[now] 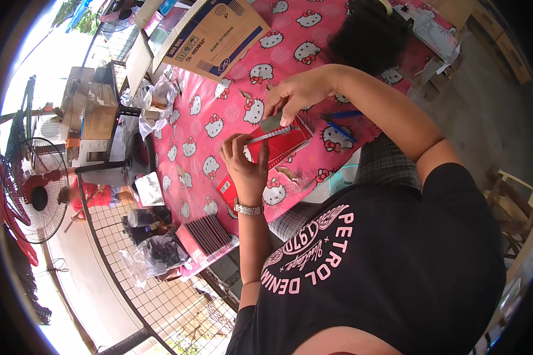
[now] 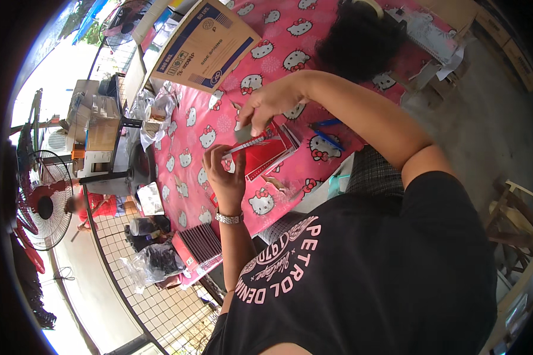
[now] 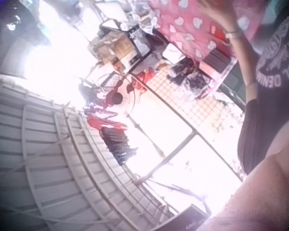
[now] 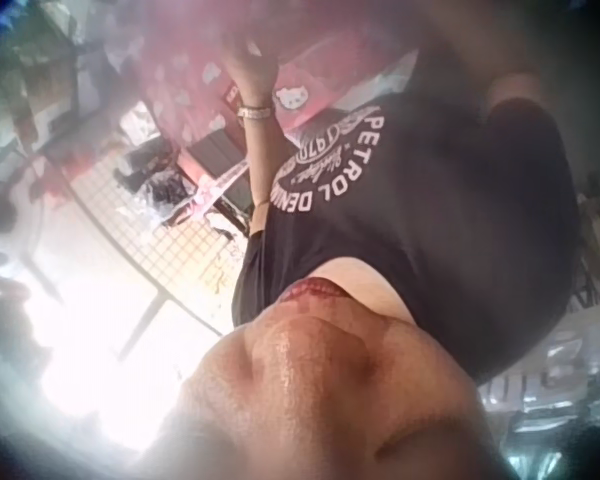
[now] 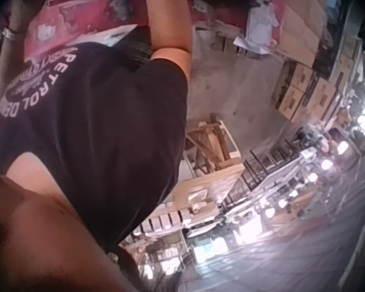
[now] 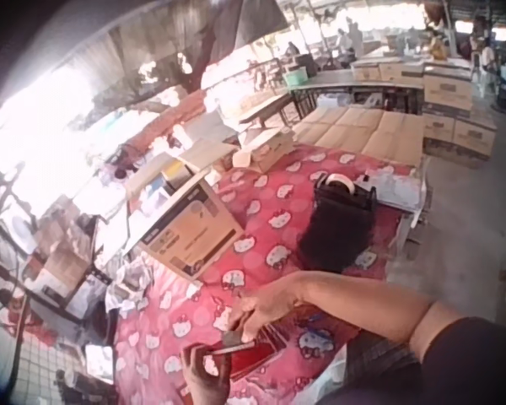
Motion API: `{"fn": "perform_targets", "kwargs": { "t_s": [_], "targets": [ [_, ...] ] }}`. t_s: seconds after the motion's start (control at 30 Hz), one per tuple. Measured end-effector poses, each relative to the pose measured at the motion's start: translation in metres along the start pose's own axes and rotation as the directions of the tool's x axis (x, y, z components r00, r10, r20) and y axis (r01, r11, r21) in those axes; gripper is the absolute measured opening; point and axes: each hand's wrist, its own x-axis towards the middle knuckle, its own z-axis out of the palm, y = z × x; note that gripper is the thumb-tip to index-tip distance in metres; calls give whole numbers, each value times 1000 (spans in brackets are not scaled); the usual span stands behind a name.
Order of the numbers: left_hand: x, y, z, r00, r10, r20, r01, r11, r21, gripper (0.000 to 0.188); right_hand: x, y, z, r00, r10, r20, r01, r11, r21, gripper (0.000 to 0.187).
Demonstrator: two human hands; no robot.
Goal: The person assembles small red notepads by hand by inserting a spiral binding through pre-punched holes in a stack of paper and covers, then uses pliers to crimp the ends of the binding.
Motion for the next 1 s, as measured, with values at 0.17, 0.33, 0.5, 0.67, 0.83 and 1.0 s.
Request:
{"fn": "perform_targets", "kwargs": {
  "t_s": [0.17,0.33,0.5,0.67,0.83,1.0],
  "targets": [
    [-3,-9,-2,996,-88,10,88,994,-59,31,4,-5,2,998,20,56,-35,959,280,52],
    [3,-10,-5,988,-134,77,146,974,-172,29,13,3,-2,986,-135,93,47,774,631,51],
    [5,-13,-7,985,-129,113,151,965,-216,29,23,-1,-2,1000,14,-22,-8,972,235,49],
    [8,-9,-5,986,-136,96,158,950,-271,30,32,3,0,1000,-4,13,0,961,275,51],
    [11,-9,-3,989,-117,90,137,957,-257,31,36,-6,0,997,69,-19,-71,954,-292,51],
    [9,-8,-7,989,-129,69,142,956,-257,30,39,-2,6,991,-73,111,34,947,320,44]
  ]
}}
